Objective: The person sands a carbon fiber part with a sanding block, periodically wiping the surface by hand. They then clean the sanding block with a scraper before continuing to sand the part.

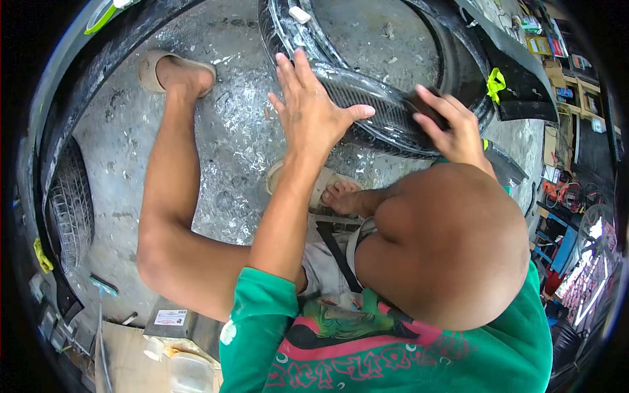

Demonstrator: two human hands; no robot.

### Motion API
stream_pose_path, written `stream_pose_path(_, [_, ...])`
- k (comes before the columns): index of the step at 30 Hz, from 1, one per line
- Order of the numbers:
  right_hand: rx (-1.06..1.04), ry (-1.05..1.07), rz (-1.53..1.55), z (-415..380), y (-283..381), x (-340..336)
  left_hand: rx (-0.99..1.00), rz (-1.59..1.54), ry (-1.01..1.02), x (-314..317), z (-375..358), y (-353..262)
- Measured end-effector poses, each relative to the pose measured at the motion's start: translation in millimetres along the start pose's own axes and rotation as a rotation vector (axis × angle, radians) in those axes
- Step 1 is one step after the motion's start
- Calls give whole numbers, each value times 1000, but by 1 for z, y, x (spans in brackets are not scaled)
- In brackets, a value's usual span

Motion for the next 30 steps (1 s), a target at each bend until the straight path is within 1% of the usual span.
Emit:
stream_pose_path(1, [41, 14, -17, -12, -10, -11, 13, -10, -23, 0, -1, -4])
stream_pose_path(2, [48, -27, -7, -20, -16, -23, 24, -16, -44, -1, -2, -6])
stream_pose_path(3, [88, -109, 110, -22, -22, 9, 38, 80, -54, -14, 0, 14])
stream_pose_path(5, [94, -173, 113, -17, -25, -3, 49, 78, -62, -6, -1, 6])
stream_pose_path(6, [79, -126, 118, -8, -20, -4, 30, 94, -41, -5, 0, 1])
stream_pose_path(7, [3, -126, 117, 5, -10, 1, 32, 110, -18, -6, -1, 1])
stream_pose_path(9, [-78, -87, 152, 31, 15, 11, 43, 62, -28, -7, 2, -2])
stream_pose_path(11, [-159, -63, 63, 51, 22, 24, 13, 71, -18, -4, 4, -4])
stream_pose_path(13, [-189, -71, 93, 39, 19, 23, 23, -53, -6, -5, 5, 0])
stream_pose_path(14, [-225, -99, 112, 35, 20, 18, 27, -56, -13, -6, 4, -1])
stream_pose_path(15, [-190, -45, 126, 25, 13, 15, 14, -42, -30, -7, 3, -1])
stream_pose_path(17, [-164, -22, 151, 9, -5, 16, 23, -33, -30, -6, 3, -3])
stream_pose_path(18, [-176, -24, 163, 20, -1, 18, -25, -8, -23, -7, 3, -2])
stream_pose_path(22, [-281, -68, 204, 72, 32, 33, -27, -73, 30, -4, 7, -1])
stream_pose_path(23, [-346, -90, 246, 88, 41, 41, -15, -76, 28, -2, 9, -6])
stream_pose_path(25, [-352, -85, 238, 86, 40, 39, -43, -75, 49, -5, 6, -1])
stream_pose_path(27, [-356, -48, 206, 77, 35, 36, -41, -25, 16, -5, 1, 1])
stream_pose_path(28, [-305, 20, 225, 65, 23, 33, -11, -9, 3, -5, 1, 0])
stream_pose_path(29, [-321, 28, 218, 52, 15, 29, 22, 5, -13, -5, 2, -2])
stream_pose_path(30, [-282, 18, 194, 43, 11, 23, 13, -1, -10, -5, 3, -1])
Point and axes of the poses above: each hand's wrist, its own z-axis towards the middle knuckle, its own x-axis out of the palm, y = z × x, the point moved 7 cm from there along z, towards the middle knuckle, and after that the axes turned 5 degrees about -z, right-handed, at the moved point
